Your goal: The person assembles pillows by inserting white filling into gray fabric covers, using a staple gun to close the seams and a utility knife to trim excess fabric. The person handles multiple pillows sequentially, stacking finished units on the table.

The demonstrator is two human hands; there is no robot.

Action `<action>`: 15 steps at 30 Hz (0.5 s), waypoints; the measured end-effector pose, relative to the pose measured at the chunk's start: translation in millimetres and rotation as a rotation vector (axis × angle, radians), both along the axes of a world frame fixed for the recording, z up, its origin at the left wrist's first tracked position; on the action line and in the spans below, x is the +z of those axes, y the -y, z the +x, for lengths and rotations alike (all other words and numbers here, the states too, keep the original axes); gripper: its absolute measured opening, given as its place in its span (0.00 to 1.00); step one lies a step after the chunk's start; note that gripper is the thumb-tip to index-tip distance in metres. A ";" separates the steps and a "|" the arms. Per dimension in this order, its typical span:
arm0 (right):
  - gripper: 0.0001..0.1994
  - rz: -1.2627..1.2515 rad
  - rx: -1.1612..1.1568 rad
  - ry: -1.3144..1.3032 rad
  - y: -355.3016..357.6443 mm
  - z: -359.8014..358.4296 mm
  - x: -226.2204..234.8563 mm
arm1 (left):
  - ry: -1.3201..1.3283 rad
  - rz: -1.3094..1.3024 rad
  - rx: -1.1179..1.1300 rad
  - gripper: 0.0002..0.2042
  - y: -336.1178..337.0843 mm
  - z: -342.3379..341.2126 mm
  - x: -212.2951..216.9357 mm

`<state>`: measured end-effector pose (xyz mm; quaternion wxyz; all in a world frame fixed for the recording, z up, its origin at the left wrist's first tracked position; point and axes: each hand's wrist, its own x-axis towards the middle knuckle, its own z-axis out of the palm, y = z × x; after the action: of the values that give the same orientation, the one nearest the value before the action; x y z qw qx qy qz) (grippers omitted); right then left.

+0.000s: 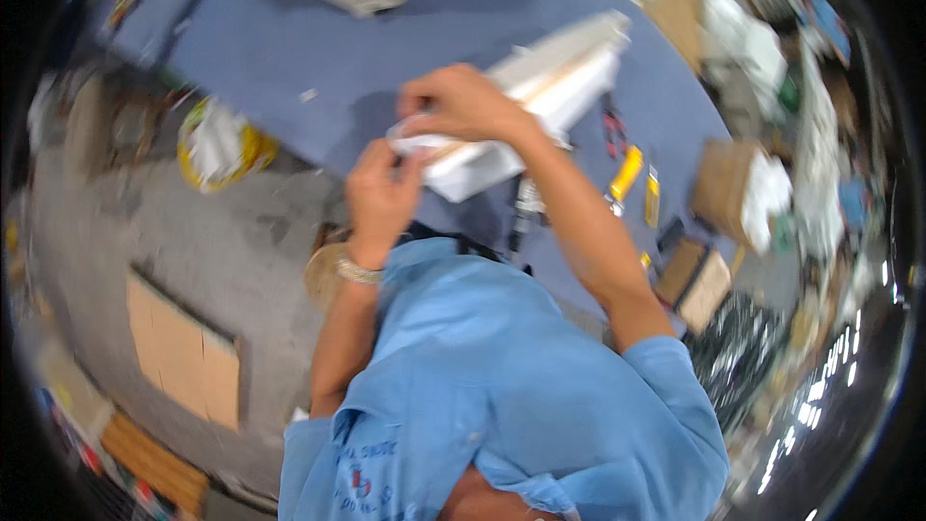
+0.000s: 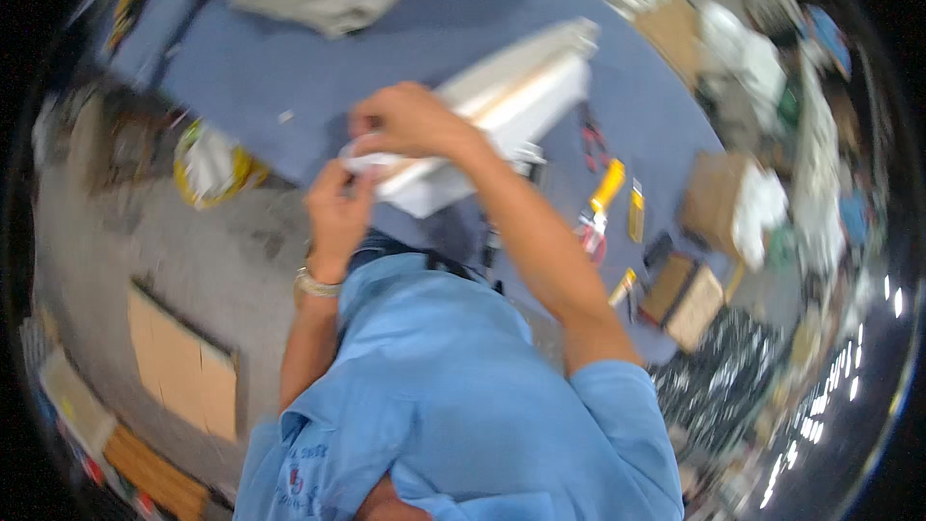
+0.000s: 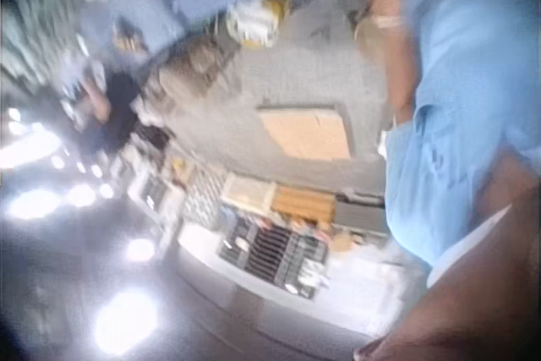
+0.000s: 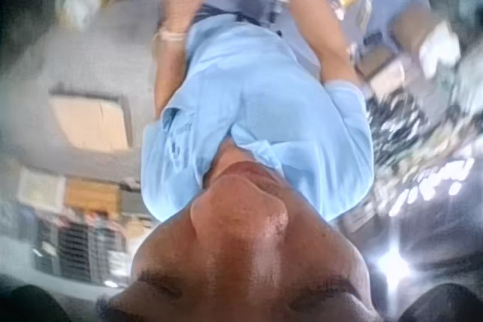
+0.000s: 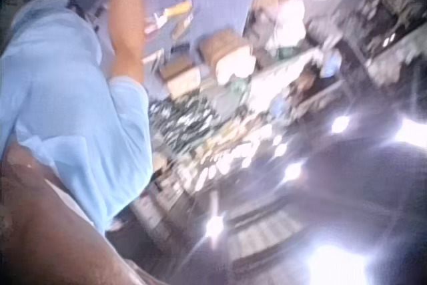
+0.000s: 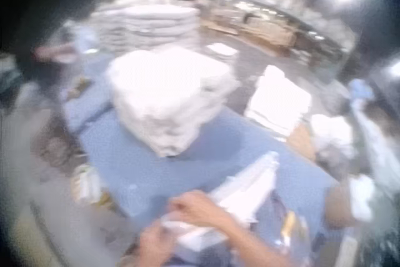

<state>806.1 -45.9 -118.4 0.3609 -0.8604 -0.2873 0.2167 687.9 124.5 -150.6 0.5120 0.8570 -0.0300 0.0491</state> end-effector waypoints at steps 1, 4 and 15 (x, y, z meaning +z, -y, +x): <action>0.14 0.063 -0.039 0.054 -4.1 -4.5 -1.3 | 0.097 -0.098 0.037 0.10 -4.1 3.2 -22.2; 0.10 0.516 -0.337 0.310 16.7 -43.6 14.9 | -0.038 -0.185 0.056 0.12 -7.2 7.5 -16.3; 0.21 -0.493 -1.486 0.105 267.3 -275.2 -170.1 | -0.260 0.035 -0.221 0.16 -24.6 25.1 16.2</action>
<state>530.9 -313.2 -288.5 0.1958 -0.8914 0.4035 -0.0651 713.0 149.1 -134.4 0.4987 0.8565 -0.0586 -0.1195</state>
